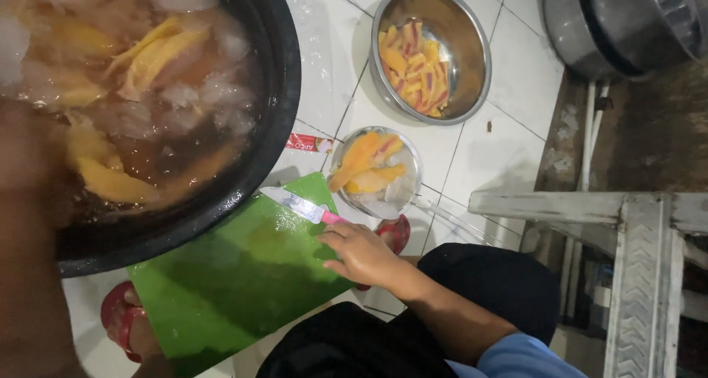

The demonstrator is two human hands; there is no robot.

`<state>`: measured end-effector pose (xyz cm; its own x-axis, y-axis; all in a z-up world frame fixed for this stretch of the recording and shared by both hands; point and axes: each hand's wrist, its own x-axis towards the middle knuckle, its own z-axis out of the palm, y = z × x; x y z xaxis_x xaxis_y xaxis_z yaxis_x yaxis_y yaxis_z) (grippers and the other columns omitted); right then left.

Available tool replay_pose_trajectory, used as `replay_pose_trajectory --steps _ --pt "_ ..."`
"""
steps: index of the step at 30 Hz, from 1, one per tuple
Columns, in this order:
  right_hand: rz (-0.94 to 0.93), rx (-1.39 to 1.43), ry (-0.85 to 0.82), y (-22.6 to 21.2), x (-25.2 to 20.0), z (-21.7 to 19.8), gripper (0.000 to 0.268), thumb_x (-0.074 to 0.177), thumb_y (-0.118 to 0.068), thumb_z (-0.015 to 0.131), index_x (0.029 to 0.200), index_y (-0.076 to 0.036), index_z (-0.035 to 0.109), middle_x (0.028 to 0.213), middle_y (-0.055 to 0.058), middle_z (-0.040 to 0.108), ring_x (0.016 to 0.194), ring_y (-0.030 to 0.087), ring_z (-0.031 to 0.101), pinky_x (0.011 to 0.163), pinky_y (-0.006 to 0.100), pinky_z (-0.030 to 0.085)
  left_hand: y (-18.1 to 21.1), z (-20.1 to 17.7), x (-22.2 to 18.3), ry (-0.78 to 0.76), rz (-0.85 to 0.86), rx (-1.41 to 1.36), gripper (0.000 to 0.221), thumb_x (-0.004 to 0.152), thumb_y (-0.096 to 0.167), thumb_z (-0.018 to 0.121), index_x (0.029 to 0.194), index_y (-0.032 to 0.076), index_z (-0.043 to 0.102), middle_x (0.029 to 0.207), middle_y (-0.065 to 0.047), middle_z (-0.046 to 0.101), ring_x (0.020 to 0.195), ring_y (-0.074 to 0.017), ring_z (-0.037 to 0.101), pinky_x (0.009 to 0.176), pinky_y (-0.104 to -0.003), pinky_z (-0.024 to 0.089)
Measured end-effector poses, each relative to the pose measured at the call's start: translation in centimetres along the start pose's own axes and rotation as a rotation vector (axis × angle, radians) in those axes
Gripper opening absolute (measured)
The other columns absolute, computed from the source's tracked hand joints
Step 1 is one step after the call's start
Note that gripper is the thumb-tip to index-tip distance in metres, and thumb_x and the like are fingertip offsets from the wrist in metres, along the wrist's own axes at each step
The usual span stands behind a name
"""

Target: Slicing fruit pieces on a cutting board after retrieving them from a large basin of ice water using a skimmer and hands.

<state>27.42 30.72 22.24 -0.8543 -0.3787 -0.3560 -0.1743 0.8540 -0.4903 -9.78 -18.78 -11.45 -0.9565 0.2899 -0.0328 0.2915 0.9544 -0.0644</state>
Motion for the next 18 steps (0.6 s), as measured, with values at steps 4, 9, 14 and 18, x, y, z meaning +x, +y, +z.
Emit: replay_pose_trajectory --steps 4,9,14,18 --pt "-0.017 -0.003 0.005 0.3 0.6 0.3 0.046 0.083 -0.028 0.065 0.122 -0.005 0.055 0.119 0.018 0.056 0.113 0.034 0.051 0.090 0.049 0.043 15.8 -16.9 -5.5 0.049 0.325 0.153 0.034 0.083 0.019 0.049 0.116 0.022 0.060 0.113 -0.003 0.066 0.091 -0.0194 0.066 0.073 -0.034 0.052" --pt "-0.065 0.056 0.033 -0.8 1.3 -1.6 0.038 0.083 -0.024 0.064 0.116 -0.005 0.058 0.113 0.015 0.060 0.106 0.029 0.056 0.089 0.045 0.046 22.4 -16.9 -4.4 -0.782 0.074 -0.334 0.090 0.064 0.055 0.072 0.134 0.004 0.044 0.143 -0.017 0.038 0.131 -0.0357 0.038 0.102 -0.052 0.036" --pt "-0.044 0.004 0.015 0.1 1.7 -2.0 0.037 0.088 -0.027 0.058 0.117 -0.004 0.056 0.108 0.018 0.058 0.105 0.034 0.057 0.089 0.048 0.045 25.2 -16.2 -3.4 -0.903 0.050 -0.503 0.076 0.070 0.047 0.063 0.135 0.012 0.044 0.144 -0.005 0.034 0.129 -0.0282 0.038 0.094 -0.044 0.034" --pt "-0.119 -0.054 0.169 2.3 1.7 1.1 0.041 0.084 -0.032 0.063 0.115 -0.007 0.055 0.108 0.015 0.057 0.099 0.036 0.059 0.080 0.048 0.049 25.7 -15.4 -3.7 -1.030 -0.011 -0.661 0.064 0.075 0.038 0.056 0.135 0.019 0.044 0.145 0.007 0.029 0.127 -0.0206 0.038 0.085 -0.035 0.032"
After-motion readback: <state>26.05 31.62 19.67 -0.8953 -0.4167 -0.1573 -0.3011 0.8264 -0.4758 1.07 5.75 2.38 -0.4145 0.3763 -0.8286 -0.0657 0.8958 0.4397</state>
